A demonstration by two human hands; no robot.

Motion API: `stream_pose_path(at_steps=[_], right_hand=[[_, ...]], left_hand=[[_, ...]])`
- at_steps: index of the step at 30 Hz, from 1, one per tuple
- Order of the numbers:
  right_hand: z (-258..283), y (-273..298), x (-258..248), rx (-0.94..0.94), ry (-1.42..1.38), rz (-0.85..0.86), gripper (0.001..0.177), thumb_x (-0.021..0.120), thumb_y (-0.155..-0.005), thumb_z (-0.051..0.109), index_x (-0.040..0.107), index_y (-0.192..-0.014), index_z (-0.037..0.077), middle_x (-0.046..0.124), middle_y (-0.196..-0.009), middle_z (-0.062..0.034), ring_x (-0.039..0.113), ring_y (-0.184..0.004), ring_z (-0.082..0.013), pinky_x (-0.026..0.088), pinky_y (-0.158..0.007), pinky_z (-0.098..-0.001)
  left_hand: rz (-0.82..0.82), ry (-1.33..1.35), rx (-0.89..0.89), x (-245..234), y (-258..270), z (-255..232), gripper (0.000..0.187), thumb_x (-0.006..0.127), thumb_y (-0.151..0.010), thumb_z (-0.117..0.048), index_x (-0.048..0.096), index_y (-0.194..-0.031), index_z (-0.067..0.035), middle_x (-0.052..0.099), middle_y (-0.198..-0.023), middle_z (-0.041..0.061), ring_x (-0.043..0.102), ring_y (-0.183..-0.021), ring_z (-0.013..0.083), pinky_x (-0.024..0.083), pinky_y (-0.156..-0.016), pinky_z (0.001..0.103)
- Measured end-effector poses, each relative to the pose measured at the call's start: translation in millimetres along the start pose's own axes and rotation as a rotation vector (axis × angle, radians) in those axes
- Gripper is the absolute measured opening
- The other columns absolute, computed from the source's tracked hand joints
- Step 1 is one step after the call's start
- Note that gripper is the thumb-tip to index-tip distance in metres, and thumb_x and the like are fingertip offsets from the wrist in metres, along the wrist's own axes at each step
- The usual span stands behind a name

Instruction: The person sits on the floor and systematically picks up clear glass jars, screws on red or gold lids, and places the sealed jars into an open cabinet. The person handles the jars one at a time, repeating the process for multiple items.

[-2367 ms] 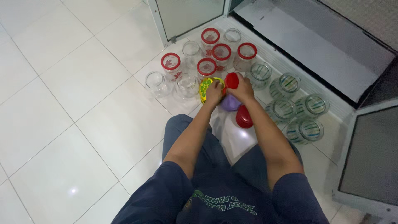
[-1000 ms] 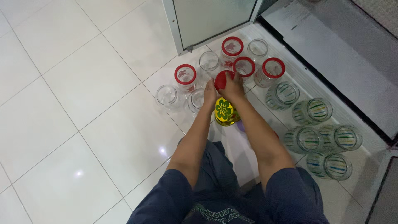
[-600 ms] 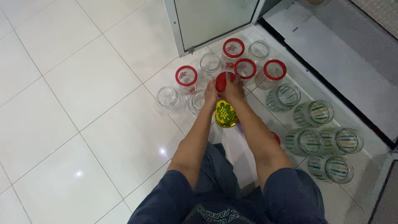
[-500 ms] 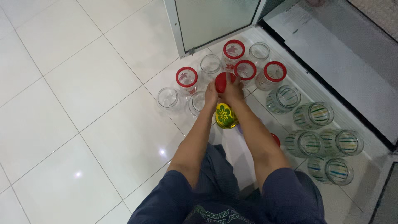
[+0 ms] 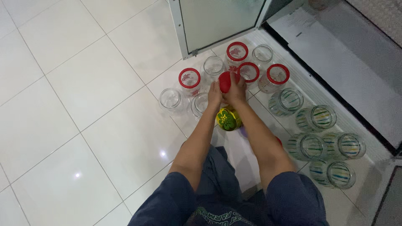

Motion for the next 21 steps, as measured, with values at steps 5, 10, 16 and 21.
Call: stream_pose_path(at_steps=[5,10,16,21], right_hand=[[12.6,-0.3,-26.8,0.007,-0.033,-0.014,0.12,0.093,-0.062,0.034,0.026,-0.159,0.014,0.035,-0.143,-0.0345,0.04,-0.131,-0.054,0.038,-0.11,-0.0578],[28.9,4.2,-70.8,-0.116,-0.041,-0.122,0.116,0.095,-0.066,0.034,0.029,-0.158,0.011,0.037,-0.142,-0.0352,0.042,-0.131,-0.0531,0.04,-0.109,-0.0572],[55.0,19.5,-149.4,-0.057,-0.097,-0.126,0.11,0.091,-0.064,0.025,0.034,-0.157,0.014,0.041,-0.141,-0.0285,0.049,-0.129,-0.0482,0.046,-0.109,-0.0509],[70.5,44.4,-203.1,-0.042,-0.145,-0.104,0.11,0.089,-0.063,0.023,0.034,-0.157,0.014,0.041,-0.143,-0.0273,0.052,-0.128,-0.0457,0.05,-0.105,-0.0475]], left_hand=[[0.02,-0.044,0.23,2.2,14.9,-21.9,0.064,0.047,-0.106,-0.049,0.055,-0.141,0.004,0.066,-0.13,0.02,0.065,-0.116,0.0279,0.05,-0.1,0.037],[0.108,-0.032,0.347,3.4,25.2,-33.2,0.058,0.05,-0.104,-0.04,0.051,-0.145,0.001,0.06,-0.134,0.018,0.06,-0.121,0.0284,0.048,-0.104,0.038],[0.264,-0.066,0.74,2.0,60.5,-70.2,0.077,0.07,-0.078,-0.014,0.046,-0.15,-0.001,0.05,-0.148,0.017,0.048,-0.142,0.0307,0.039,-0.121,0.039],[0.24,-0.342,0.876,16.8,109.5,-122.7,0.114,0.092,-0.063,-0.02,0.031,-0.157,0.001,0.042,-0.155,0.025,0.041,-0.146,0.0406,0.034,-0.122,0.045]])
Point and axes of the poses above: each hand's wrist, its own y-axis away from the middle knuckle, its own x-axis out of the palm, z = x × y, the point moved 2 cm from there along -y, towards the middle knuckle
